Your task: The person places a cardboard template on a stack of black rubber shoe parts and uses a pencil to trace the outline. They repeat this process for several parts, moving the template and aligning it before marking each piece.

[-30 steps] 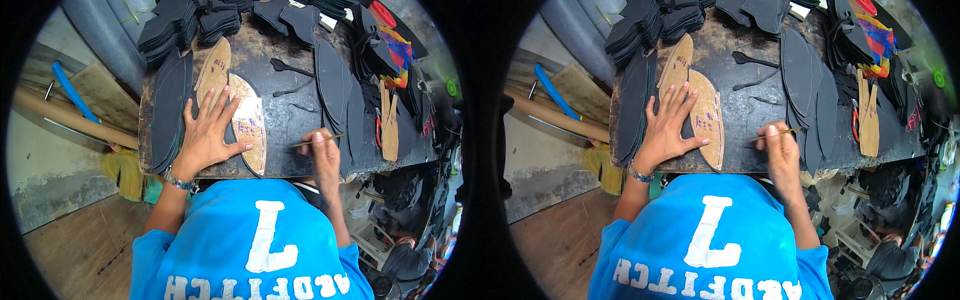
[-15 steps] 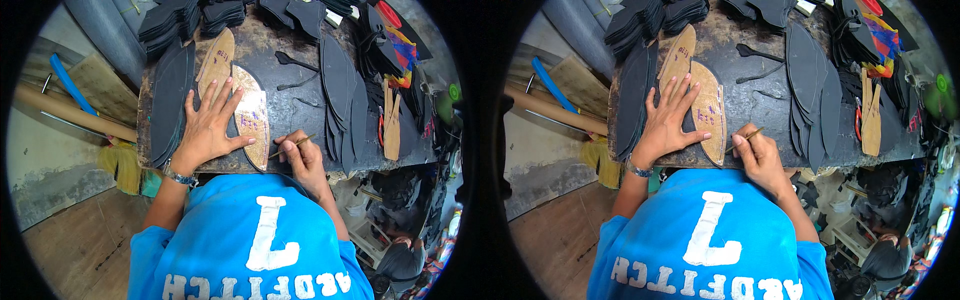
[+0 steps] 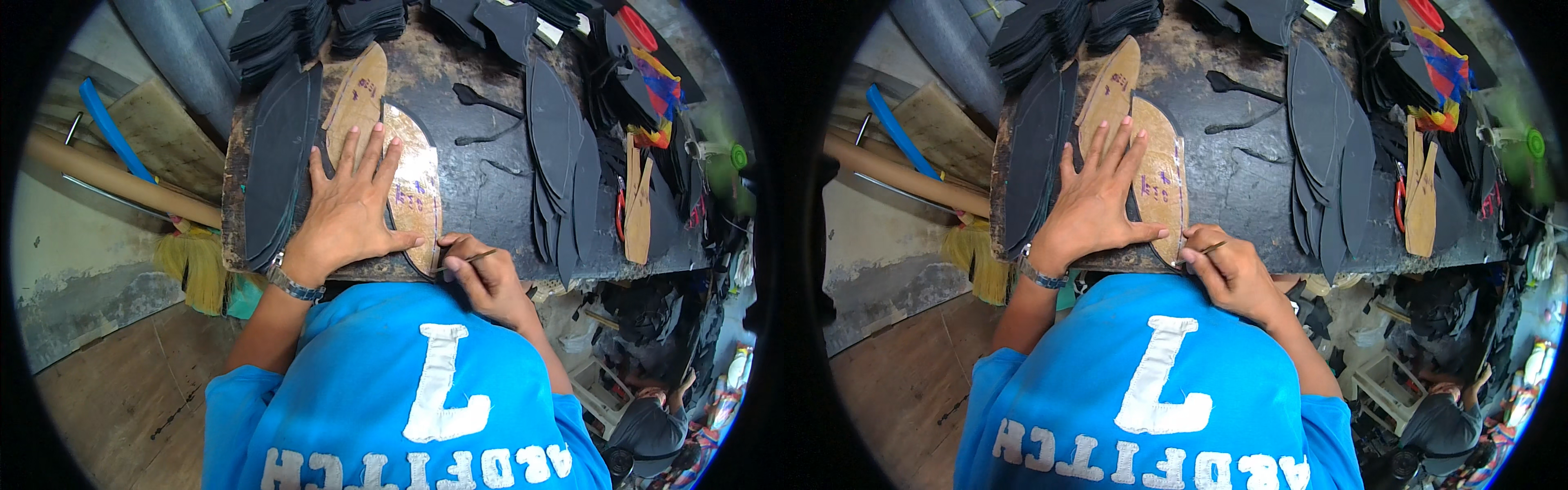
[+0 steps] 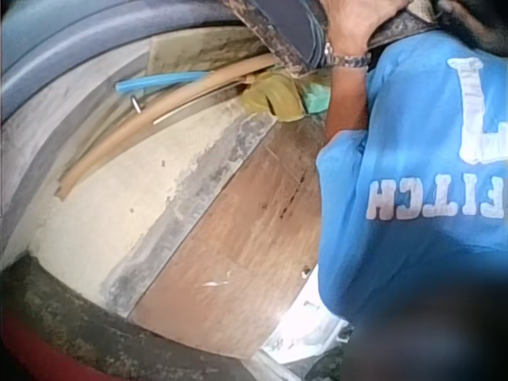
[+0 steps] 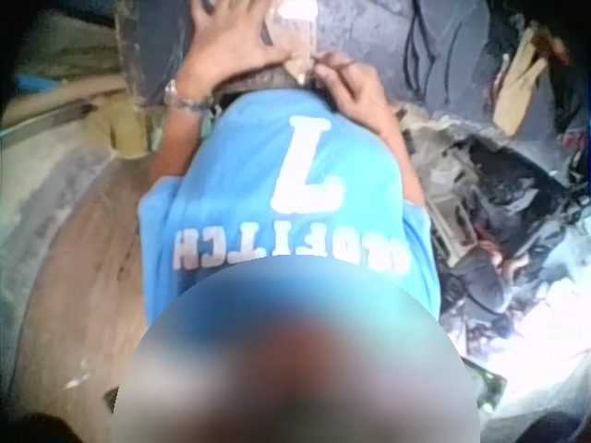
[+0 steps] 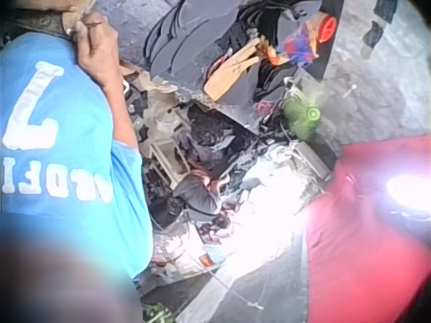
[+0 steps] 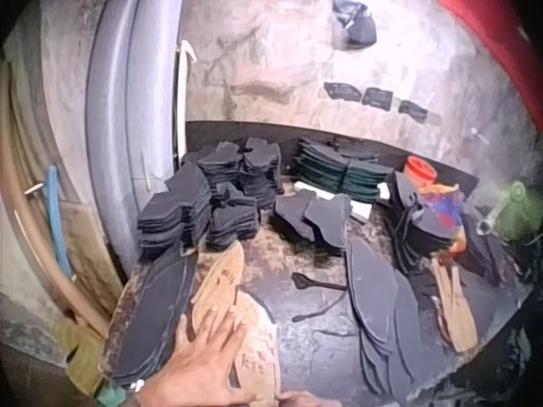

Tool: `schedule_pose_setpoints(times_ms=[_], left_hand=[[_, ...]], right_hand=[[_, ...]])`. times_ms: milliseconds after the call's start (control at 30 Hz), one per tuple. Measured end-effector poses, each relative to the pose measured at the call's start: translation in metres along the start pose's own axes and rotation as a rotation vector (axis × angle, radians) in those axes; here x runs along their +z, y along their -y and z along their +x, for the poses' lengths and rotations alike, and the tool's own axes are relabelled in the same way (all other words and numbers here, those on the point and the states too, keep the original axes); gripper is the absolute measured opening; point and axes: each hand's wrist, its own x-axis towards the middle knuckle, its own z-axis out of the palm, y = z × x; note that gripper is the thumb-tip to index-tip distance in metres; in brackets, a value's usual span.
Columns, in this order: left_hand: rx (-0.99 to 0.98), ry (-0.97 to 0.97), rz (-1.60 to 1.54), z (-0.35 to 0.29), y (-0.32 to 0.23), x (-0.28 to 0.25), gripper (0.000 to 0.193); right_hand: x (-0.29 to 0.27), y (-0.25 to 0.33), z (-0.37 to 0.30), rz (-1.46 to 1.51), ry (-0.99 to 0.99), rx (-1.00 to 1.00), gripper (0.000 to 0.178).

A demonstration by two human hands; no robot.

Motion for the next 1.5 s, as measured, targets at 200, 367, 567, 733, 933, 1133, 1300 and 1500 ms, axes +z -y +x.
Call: schedule_pose_setpoints(times_ms=[200,367,567,733,933,1133,1300,1500], left_hand=[[0.001,0.015,-0.005,0.000,0.001,0.001,0.129],[0.005,0.014,-0.008,0.000,0.002,0.003,0.128],[0.005,0.022,-0.002,0.001,0.001,0.001,0.128],[0.004,0.022,-0.013,0.001,0.000,0.000,0.127],[-0.003,0.029,-0.011,0.001,-0.002,-0.003,0.126],[-0.012,0.059,-0.020,0.002,-0.004,-0.008,0.125],[-0.010,0.081,-0.021,0.002,-0.004,-0.010,0.125],[-0.016,0.109,-0.015,0.003,-0.005,-0.012,0.126]], right_hand=[[0.001,0.003,-0.001,0.035,-0.194,0.168,0.017],[0.005,0.000,0.003,-0.094,-0.197,0.143,0.011],[0.004,0.002,0.009,-0.196,-0.154,0.008,0.012],[-0.002,0.000,0.016,-0.139,-0.218,0.146,0.010],[-0.001,-0.001,0.025,-0.268,-0.125,0.060,0.010],[-0.006,-0.003,0.034,-0.236,-0.211,0.123,0.016],[0.000,-0.011,0.043,-0.360,-0.146,-0.050,0.014],[-0.012,-0.011,0.046,-0.093,-0.254,0.234,0.014]])
